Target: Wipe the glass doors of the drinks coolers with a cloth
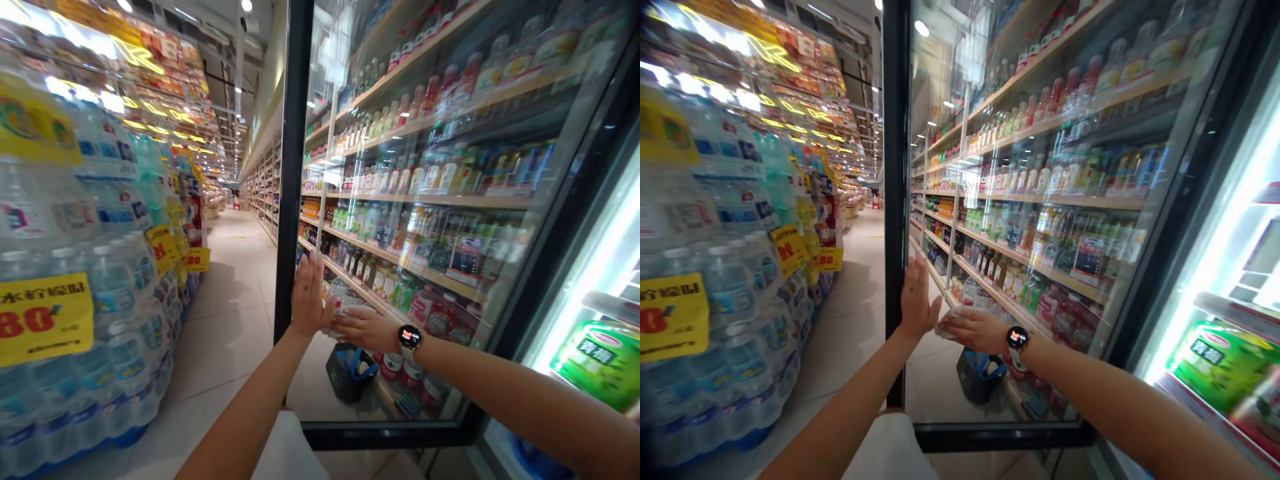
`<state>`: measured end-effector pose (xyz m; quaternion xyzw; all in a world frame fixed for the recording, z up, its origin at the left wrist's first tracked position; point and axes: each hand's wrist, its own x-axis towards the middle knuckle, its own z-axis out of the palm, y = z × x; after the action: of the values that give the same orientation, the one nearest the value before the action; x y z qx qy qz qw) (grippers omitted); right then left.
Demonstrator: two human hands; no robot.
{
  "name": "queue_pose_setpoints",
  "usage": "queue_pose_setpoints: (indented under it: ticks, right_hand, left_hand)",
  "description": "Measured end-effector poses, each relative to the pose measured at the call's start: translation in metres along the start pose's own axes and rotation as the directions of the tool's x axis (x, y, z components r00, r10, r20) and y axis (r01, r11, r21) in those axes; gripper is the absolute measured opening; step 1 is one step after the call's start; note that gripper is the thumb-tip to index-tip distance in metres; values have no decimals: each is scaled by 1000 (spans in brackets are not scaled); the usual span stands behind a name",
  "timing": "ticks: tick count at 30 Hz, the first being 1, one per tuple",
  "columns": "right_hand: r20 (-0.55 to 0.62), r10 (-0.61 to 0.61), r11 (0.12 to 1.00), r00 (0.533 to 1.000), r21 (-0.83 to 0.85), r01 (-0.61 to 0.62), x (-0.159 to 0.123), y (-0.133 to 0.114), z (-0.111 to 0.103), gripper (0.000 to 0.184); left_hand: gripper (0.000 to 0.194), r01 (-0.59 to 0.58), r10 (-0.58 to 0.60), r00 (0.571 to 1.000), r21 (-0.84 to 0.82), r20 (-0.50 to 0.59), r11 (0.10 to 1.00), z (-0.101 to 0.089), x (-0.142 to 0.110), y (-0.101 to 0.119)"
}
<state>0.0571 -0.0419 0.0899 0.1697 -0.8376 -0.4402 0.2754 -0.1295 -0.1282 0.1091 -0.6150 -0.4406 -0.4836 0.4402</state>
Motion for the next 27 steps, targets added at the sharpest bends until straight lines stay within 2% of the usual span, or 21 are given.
queue_pose_setpoints:
  ticks: [3, 6, 8, 10, 13, 15, 16, 19, 23, 27]
  right_hand:
    - [12, -75, 997, 997, -6, 75, 14, 24, -8, 30]
    - [39, -25, 999, 999, -43, 27, 39, 74, -28, 22]
    - [49, 95, 992, 994, -84, -91, 54, 108, -45, 23]
    - [12, 255, 959, 967, -130, -251, 65, 133, -59, 32]
    - [-79, 459, 873, 885, -145, -465, 74, 146, -65, 45]
    - [-110, 515, 842, 850, -119, -526, 73, 137, -59, 48]
    - [-109, 518, 843, 849, -108, -528, 71, 128, -53, 48]
    - [-54, 448, 887, 892, -92, -452, 54, 94, -33, 42]
    - [35, 271, 962, 962, -43, -270, 16, 43, -10, 34]
    - [106, 130, 991, 986, -1, -130, -24, 1, 4, 34]
  left_hand:
    - [68, 32, -32, 999, 11, 17, 999, 1, 30, -2]
    - [67, 50, -50, 999, 22, 13, 999, 5, 44, -5]
    - [68, 49, -49, 999, 27, 6, 998, 7, 43, -6]
    - [69, 39, -39, 999, 40, 6, 998, 8, 39, -7]
    - [68, 20, -21, 1000, 72, 11, 997, 8, 33, -8]
    - [68, 23, -24, 1000, 82, 12, 996, 9, 32, -9]
    - [69, 25, -26, 1000, 83, 14, 996, 9, 31, -9]
    - [71, 10, -12, 1000, 86, 25, 996, 10, 32, -11]
    - [69, 9, -14, 999, 130, 42, 992, 10, 33, -11]
    - [68, 16, -30, 997, 202, 67, 979, 10, 34, -8]
